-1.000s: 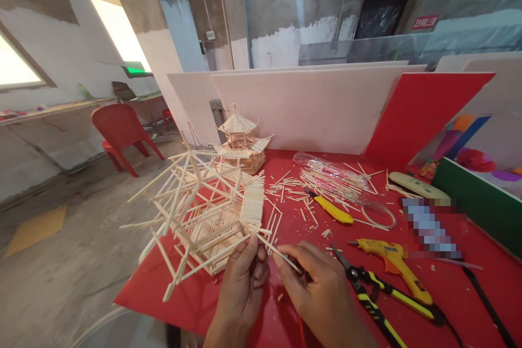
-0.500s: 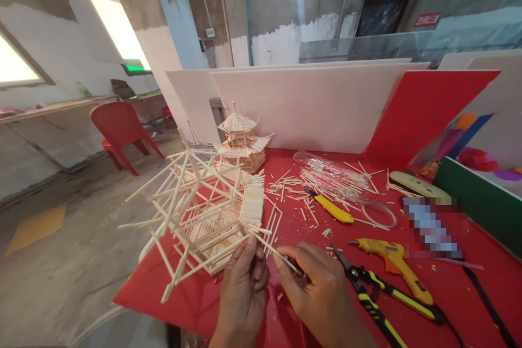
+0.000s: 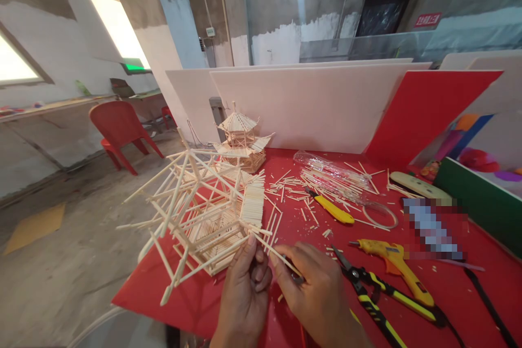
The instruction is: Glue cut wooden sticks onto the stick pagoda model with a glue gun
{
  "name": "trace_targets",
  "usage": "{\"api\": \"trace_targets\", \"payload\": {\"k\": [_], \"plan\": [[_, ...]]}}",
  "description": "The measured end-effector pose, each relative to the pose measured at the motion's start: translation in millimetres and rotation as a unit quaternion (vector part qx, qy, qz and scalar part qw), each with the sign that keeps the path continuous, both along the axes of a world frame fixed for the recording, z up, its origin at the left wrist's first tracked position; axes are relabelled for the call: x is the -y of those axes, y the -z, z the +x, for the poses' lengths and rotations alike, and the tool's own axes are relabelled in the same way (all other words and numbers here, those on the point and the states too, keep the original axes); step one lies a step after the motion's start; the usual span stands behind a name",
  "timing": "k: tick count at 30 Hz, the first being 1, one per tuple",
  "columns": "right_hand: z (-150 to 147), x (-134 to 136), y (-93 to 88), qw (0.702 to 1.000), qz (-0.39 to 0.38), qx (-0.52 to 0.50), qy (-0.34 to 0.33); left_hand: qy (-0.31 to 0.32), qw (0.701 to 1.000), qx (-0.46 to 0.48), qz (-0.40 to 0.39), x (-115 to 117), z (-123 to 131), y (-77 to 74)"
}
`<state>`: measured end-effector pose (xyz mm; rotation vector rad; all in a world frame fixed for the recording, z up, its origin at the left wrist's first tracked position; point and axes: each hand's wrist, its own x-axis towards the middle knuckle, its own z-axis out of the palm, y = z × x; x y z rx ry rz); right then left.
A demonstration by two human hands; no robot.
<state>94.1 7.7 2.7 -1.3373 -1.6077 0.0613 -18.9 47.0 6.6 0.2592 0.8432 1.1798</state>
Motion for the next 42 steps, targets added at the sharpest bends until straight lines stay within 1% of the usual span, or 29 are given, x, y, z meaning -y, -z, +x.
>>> {"api": "trace_targets", "payload": {"k": [7, 17, 21, 28, 34, 42], "plan": [[-1.0, 0.6, -3.1, 1.0, -0.007, -0.019, -0.016, -0.014, 1.0, 0.006, -0.021, -2.3, 0.6, 0.7], [-4.6, -0.1, 0.3, 0.998, 0.042, 0.027, 0.034, -0.003, 1.0, 0.016, -0.006, 0.2, 0.0, -2.3], [-7.9, 0.4, 1.2, 0.996, 0.055, 0.044, 0.048, 0.004, 1.0, 0.022, -0.011, -0.1, -0.4, -2.4], [-12.4, 0.1, 3.2, 0.995, 0.068, 0.051, 0.047, 0.019, 0.998, 0.03, -0.043, -1.1, -1.3, 2.4], [-13.6, 0.7, 4.9, 0.995, 0.063, 0.058, 0.055, 0.019, 0.999, 0.033, -0.035, -2.0, -1.9, 2.9], [-13.3, -0.2, 2.6, 0.995, 0.067, 0.058, 0.054, 0.013, 0.999, 0.03, -0.033, -2.8, -1.5, 1.6]]}}
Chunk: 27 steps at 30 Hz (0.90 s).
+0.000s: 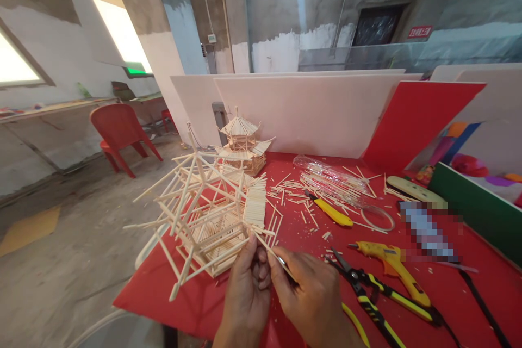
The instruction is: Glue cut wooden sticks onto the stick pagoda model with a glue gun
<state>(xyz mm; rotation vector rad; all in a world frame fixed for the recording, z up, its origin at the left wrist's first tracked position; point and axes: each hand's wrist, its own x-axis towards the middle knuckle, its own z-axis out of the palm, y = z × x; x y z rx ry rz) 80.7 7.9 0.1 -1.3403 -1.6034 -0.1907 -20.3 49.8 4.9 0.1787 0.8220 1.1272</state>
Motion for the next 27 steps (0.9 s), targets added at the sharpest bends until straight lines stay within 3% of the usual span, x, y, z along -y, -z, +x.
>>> {"api": "trace_targets", "payload": {"k": [27], "plan": [[-1.4, -0.2, 0.5, 1.0, -0.005, -0.009, -0.028, -0.029, 0.999, 0.02, -0.039, -1.6, -1.8, -2.7]]}}
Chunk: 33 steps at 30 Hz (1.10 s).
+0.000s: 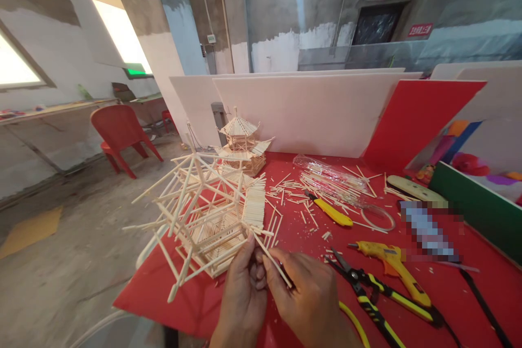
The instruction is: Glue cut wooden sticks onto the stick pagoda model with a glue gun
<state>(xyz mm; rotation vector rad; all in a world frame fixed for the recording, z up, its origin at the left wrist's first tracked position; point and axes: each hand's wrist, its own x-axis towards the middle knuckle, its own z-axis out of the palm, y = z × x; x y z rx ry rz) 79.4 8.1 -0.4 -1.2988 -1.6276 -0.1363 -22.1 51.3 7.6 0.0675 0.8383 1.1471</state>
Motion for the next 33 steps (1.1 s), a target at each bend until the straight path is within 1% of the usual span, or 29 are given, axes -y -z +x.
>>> {"api": "trace_targets", "payload": {"k": [10, 21, 25, 27, 30, 32, 33], "plan": [[-3.4, 1.4, -2.6, 1.0, -0.004, -0.003, -0.009, -0.019, 0.999, -0.015, -0.021, -0.4, -1.4, -2.6], [-3.1, 0.4, -0.4, 1.0, -0.004, -0.002, 0.001, -0.008, 1.0, -0.006, -0.001, -2.7, -1.5, 1.6], [-4.2, 1.6, -3.1, 1.0, -0.008, -0.008, 0.001, -0.011, 1.0, -0.006, -0.003, -1.4, -1.6, 2.7], [-4.2, 3.6, -6.4, 1.0, -0.017, -0.02, -0.01, -0.01, 1.0, -0.004, -0.003, -0.6, -2.1, 4.2], [-1.1, 6.3, -13.7, 0.995, -0.064, -0.066, -0.04, 0.005, 1.0, -0.001, 0.007, -0.5, -3.4, 5.6], [3.0, 5.0, -18.9, 0.979, -0.142, -0.133, -0.066, 0.017, 1.0, -0.007, 0.018, -1.1, -3.8, 4.9], [5.3, 2.8, -20.8, 0.961, -0.193, -0.177, -0.084, 0.02, 0.999, -0.013, 0.026, -1.4, -3.8, 4.2]]}}
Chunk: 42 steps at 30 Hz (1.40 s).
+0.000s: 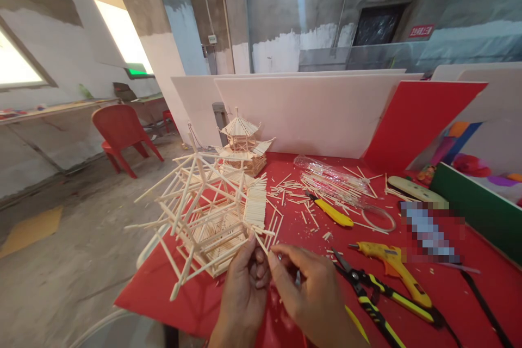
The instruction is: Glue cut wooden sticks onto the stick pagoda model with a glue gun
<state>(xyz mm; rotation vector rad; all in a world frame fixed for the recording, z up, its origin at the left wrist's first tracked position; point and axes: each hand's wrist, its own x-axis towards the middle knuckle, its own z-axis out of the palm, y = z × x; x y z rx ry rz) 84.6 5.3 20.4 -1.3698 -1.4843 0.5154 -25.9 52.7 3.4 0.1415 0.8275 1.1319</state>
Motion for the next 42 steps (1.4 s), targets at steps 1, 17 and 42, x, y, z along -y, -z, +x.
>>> {"api": "trace_targets", "payload": {"k": [1, 17, 42], "plan": [[2.2, -3.4, -1.2, 0.997, -0.053, -0.054, -0.025, 0.002, 1.0, -0.006, 0.007, -0.3, 0.2, -0.8], [-4.5, -41.1, 25.2, 0.8, -0.288, -0.497, -0.172, 0.028, 0.999, -0.025, 0.027, 0.3, 0.3, -2.6], [-8.9, -42.3, 21.7, 0.776, -0.311, -0.525, -0.156, 0.022, 0.999, -0.036, 0.029, 0.1, -0.5, 2.7]]}}
